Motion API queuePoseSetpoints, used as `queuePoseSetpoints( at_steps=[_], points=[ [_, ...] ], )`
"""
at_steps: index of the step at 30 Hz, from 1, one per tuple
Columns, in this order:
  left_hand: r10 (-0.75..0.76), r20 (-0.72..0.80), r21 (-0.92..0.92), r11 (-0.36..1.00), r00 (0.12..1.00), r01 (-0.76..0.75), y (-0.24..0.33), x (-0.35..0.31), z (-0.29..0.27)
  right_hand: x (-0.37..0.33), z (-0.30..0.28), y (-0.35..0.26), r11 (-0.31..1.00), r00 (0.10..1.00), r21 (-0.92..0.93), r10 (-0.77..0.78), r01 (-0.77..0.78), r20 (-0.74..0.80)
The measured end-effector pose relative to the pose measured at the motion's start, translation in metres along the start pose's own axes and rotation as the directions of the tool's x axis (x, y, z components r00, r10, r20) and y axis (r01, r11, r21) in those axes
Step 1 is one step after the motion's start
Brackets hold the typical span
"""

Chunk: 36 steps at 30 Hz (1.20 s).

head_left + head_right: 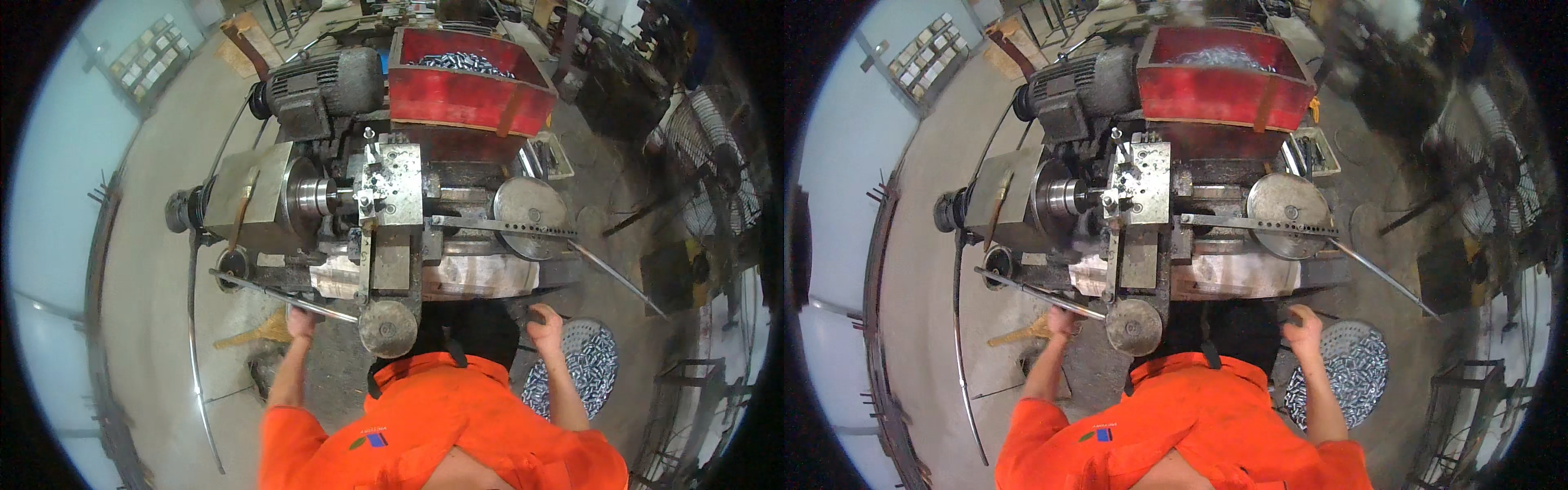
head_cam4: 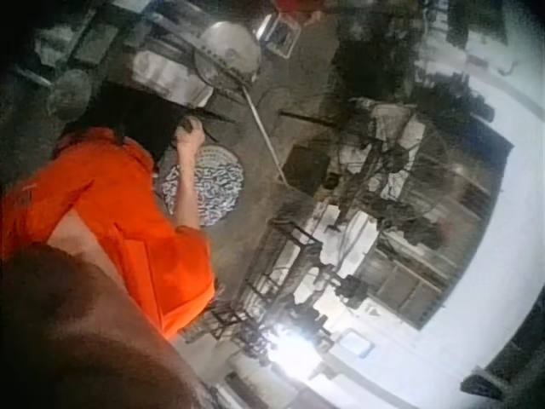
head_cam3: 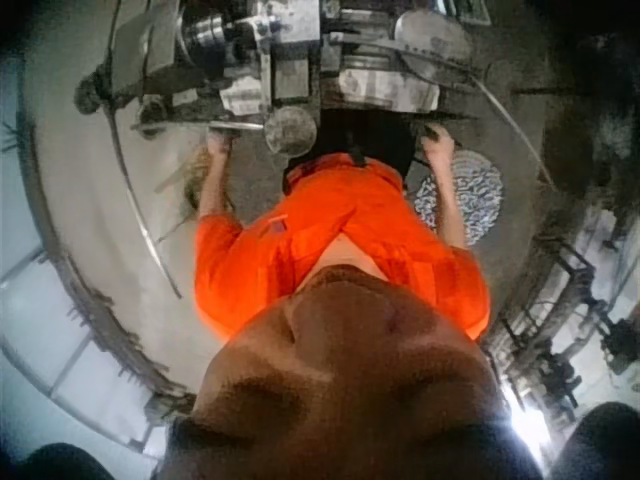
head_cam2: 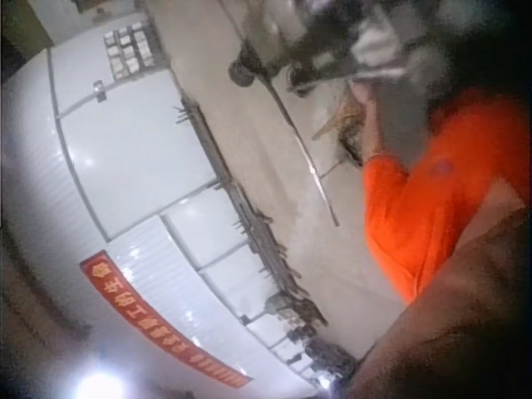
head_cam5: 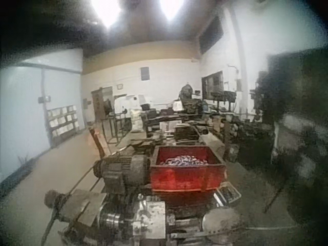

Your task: The person operates a manual metal forming machine by inserting small metal pieces into the chuck, pulling a lever to activate the machine, and then removing the formed pieces into a collection bin. The process is repeated continuously throughout the clip.

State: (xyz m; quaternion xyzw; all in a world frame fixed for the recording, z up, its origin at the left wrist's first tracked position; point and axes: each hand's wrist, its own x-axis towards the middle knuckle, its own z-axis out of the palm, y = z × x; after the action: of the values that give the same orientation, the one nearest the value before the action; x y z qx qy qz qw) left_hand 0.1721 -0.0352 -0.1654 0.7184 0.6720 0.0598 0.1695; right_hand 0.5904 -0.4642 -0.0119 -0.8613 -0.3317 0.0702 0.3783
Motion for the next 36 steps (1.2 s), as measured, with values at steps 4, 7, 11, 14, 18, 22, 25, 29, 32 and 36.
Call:
queuePoseSetpoints(
  at_steps=[4,7,11,14,18,22,25,29,32,36],
  points=[
    [0.198,0.343,0.5,0.789,0.918,-0.357,-0.023,0.012,-0.057,0.037,-0.008,-0.048,0.99,0.984,0.005,-0.138,0.138,0.111],
    [0.184,0.319,0.427,0.848,0.93,-0.314,-0.003,0.007,-0.07,0.078,-0.012,-0.101,0.959,0.956,0.027,-0.282,0.281,0.083],
    [0.143,0.215,0.27,0.942,0.966,-0.199,-0.008,-0.006,-0.068,0.137,0.002,-0.183,0.884,0.866,0.077,-0.467,0.461,0.18],
    [0.253,0.276,0.149,0.942,0.927,-0.301,-0.021,-0.011,-0.113,0.172,0.033,-0.252,0.572,0.569,0.153,-0.82,0.806,0.066],
    [0.18,-0.122,-0.008,0.983,0.976,-0.182,-0.019,-0.031,-0.227,0.194,0.098,-0.316,0.52,0.492,0.159,-0.851,0.839,0.183],
    [0.079,-0.544,0.018,0.996,0.836,-0.083,-0.057,-0.063,-0.313,0.198,0.153,-0.346,0.591,0.591,-0.148,-0.69,0.793,0.418],
    [-0.048,-0.548,0.096,0.988,0.835,0.12,-0.112,-0.082,-0.324,0.194,0.162,-0.359,0.627,0.613,-0.159,-0.623,0.763,0.486],
    [-0.456,-0.285,-0.179,0.889,0.843,0.421,-0.156,-0.09,-0.286,0.197,0.164,-0.372,0.614,0.594,-0.187,-0.568,0.766,0.57],
    [-0.352,-0.428,-0.133,0.936,0.833,0.327,-0.139,-0.095,-0.265,0.2,0.169,-0.371,0.59,0.578,-0.191,-0.585,0.785,0.568],
    [-0.358,-0.376,-0.077,0.931,0.855,0.356,-0.073,-0.124,-0.257,0.203,0.17,-0.365,0.589,0.568,-0.17,-0.6,0.79,0.563]
  ],
)
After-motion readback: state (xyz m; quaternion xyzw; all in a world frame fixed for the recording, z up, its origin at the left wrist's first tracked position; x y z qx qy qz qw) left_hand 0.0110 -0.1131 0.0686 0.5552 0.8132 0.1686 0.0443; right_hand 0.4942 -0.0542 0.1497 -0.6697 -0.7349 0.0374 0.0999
